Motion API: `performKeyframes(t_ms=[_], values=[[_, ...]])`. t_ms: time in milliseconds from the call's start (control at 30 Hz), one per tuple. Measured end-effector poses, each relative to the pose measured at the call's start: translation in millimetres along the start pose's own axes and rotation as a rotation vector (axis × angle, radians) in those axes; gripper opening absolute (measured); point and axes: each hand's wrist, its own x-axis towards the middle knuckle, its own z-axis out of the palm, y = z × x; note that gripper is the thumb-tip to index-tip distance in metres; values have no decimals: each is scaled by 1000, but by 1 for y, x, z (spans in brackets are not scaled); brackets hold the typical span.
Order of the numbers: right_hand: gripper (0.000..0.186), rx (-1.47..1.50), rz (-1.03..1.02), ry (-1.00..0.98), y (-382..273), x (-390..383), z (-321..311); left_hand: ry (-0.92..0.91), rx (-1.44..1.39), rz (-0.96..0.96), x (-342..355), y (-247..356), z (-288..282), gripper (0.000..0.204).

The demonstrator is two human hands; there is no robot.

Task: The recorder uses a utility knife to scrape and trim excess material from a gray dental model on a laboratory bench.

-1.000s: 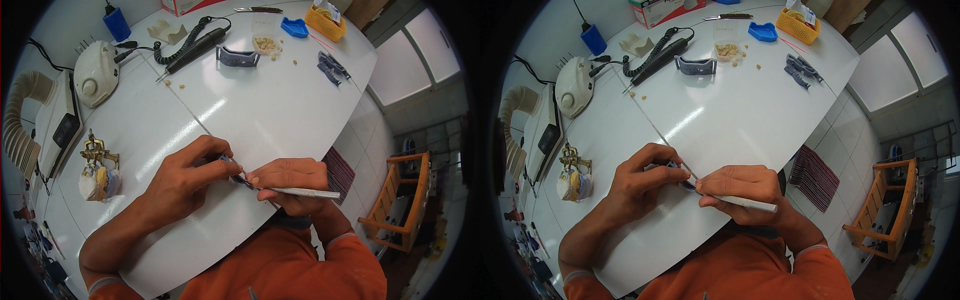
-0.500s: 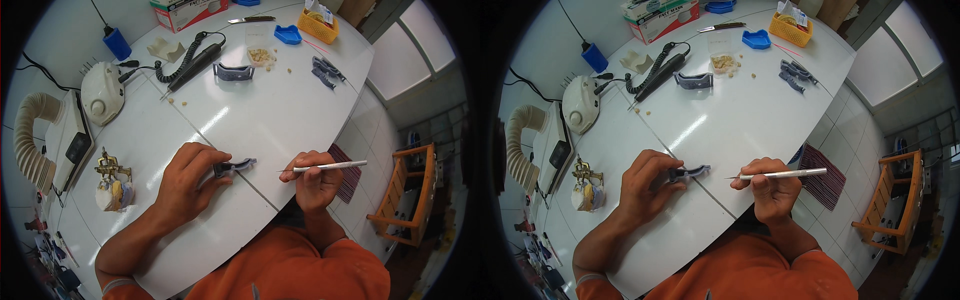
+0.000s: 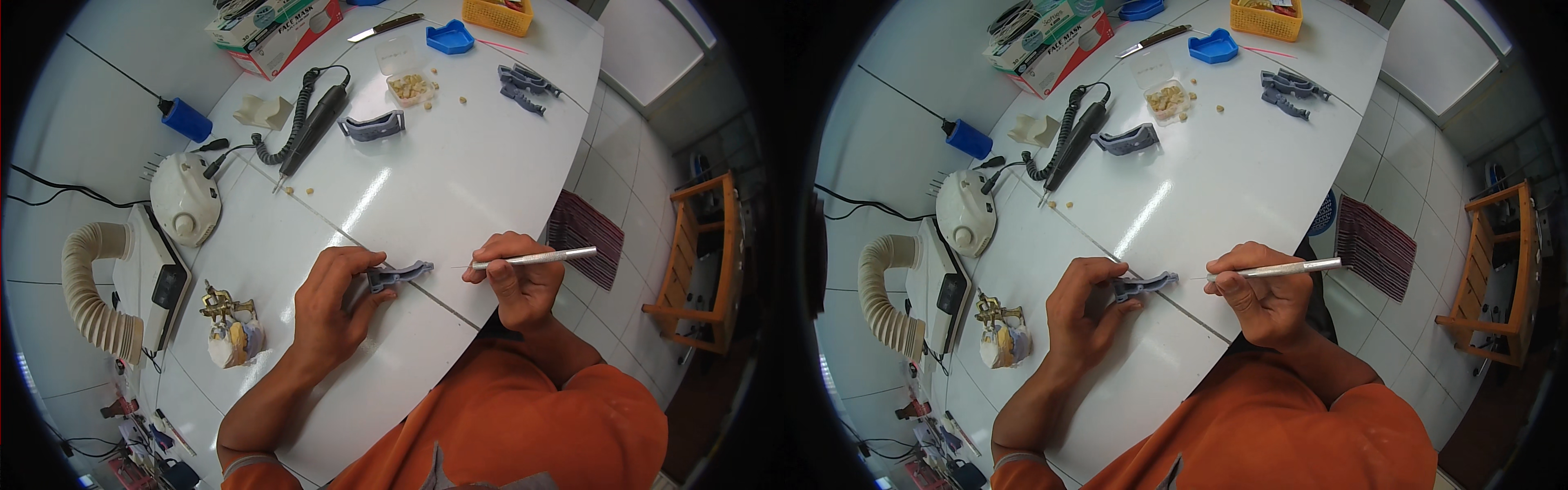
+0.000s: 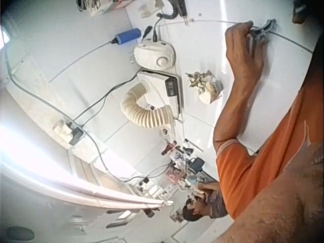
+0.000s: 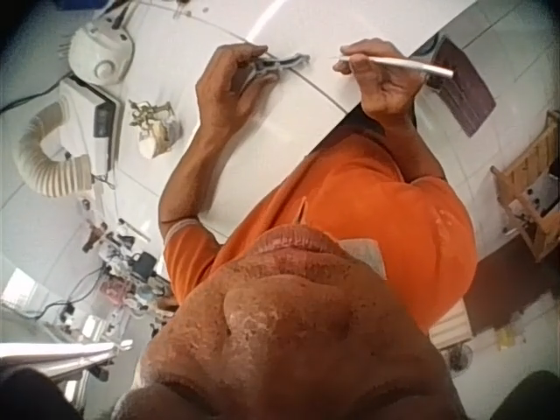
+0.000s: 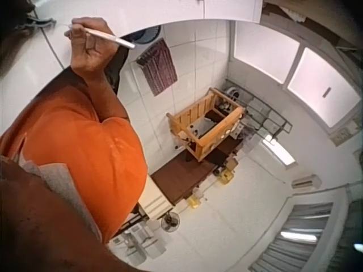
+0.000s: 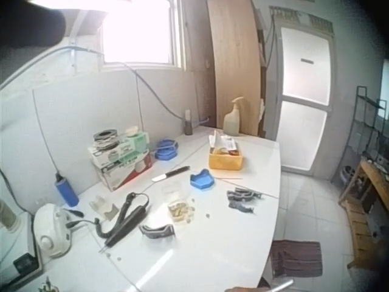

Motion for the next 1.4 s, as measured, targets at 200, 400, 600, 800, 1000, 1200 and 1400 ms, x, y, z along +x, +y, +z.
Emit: performKeyframes(t_ms=[200, 400, 600, 800, 1000, 1200, 1400], values=[[17, -51, 7, -34, -2, 1, 2, 5, -15, -12, 0, 0, -2, 49], [16, -49, 18, -25, -2, 0, 4, 12, -24, -16, -2, -2, -1, 49], [16, -44, 43, -21, -3, 0, 4, 18, -37, -5, -2, -3, 0, 49], [16, -40, 63, -22, -3, 1, 5, 16, -33, -6, -2, -3, 0, 49], [15, -55, 63, -38, -3, 2, 5, 18, -25, 15, -1, -4, 0, 49], [14, -53, 68, -38, -3, 1, 5, 21, -34, 14, -1, -3, 1, 48], [14, -56, 66, -42, -3, 2, 4, 18, -37, 11, -1, -3, 2, 47]])
